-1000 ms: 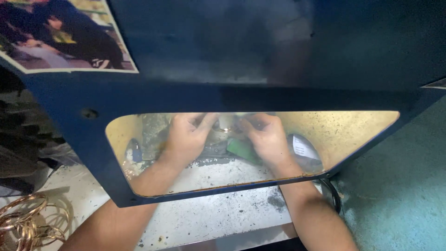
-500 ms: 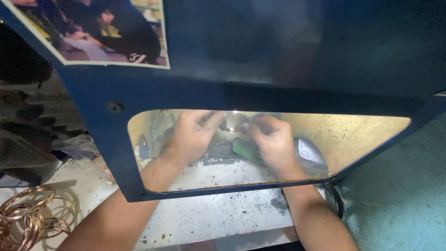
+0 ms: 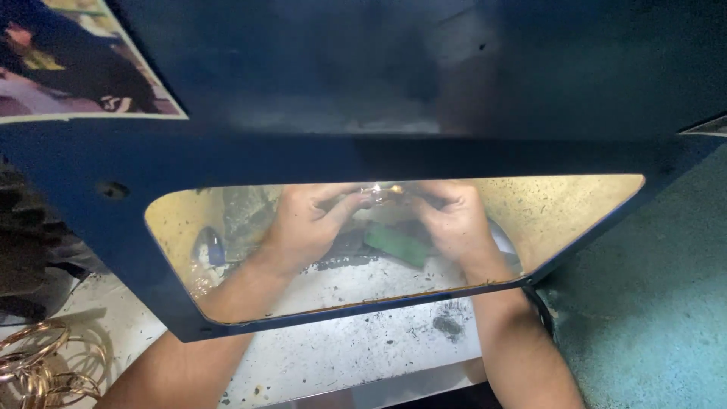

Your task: Polishing a metal ring using a bench polisher inside a protective enclosure at a jewelry workshop.

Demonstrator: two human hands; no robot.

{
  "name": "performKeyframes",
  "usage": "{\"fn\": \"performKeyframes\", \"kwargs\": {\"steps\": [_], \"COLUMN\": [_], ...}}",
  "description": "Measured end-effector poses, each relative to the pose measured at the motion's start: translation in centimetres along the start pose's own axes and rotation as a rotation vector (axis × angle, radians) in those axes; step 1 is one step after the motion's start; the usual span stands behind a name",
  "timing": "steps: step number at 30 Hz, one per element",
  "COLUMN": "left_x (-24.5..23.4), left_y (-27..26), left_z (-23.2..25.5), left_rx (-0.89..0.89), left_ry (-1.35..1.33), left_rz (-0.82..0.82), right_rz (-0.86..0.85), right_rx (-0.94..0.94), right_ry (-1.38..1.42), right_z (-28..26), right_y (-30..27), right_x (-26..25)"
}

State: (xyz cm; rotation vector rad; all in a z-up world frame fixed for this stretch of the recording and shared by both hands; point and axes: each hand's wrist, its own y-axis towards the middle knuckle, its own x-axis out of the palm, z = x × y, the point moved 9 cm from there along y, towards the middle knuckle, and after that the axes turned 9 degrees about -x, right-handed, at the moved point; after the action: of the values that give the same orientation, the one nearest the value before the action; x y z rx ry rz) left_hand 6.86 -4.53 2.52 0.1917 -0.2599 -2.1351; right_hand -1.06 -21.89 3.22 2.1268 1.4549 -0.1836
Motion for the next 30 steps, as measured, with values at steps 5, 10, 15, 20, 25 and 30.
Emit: {"fn": "performKeyframes", "kwargs": {"steps": [5, 10, 15, 20, 25, 30], "left_x": [0.0, -0.5, -1.4, -2.1, -1.8, -2.3], "left_y": [0.6, 0.0, 0.2, 0.0, 0.3, -0.2], "left_z": [-0.3, -2.8, -4.3, -3.7, -4.3, -0.5], "left_rx": [-0.038, -0.106, -0.127, -0.144, -0.125, -0.107], "left_ry": [0.032, 0.024, -0.037, -0.061, -0.066, -0.063], "left_rz": [0.039, 0.042, 0.051, 0.038, 0.024, -0.032], "right_rz": [-0.009, -0.056, -0.039, -0.049, -0.031, -0.032], "right_rx": [0.049, 0.158, 0.195, 0.209, 0.246, 0.067], "right_ry": [0.044, 0.014, 0.024, -0.029, -0.022, -0.065], "right_z": [-0.2, 0.5, 0.4, -1.2, -0.5, -1.4], "right_y": [-0.1, -0.4, -0.2, 0.0, -0.5, -0.1], "right_x": [1.1, 1.9, 2.3, 2.8, 2.8, 2.4]}}
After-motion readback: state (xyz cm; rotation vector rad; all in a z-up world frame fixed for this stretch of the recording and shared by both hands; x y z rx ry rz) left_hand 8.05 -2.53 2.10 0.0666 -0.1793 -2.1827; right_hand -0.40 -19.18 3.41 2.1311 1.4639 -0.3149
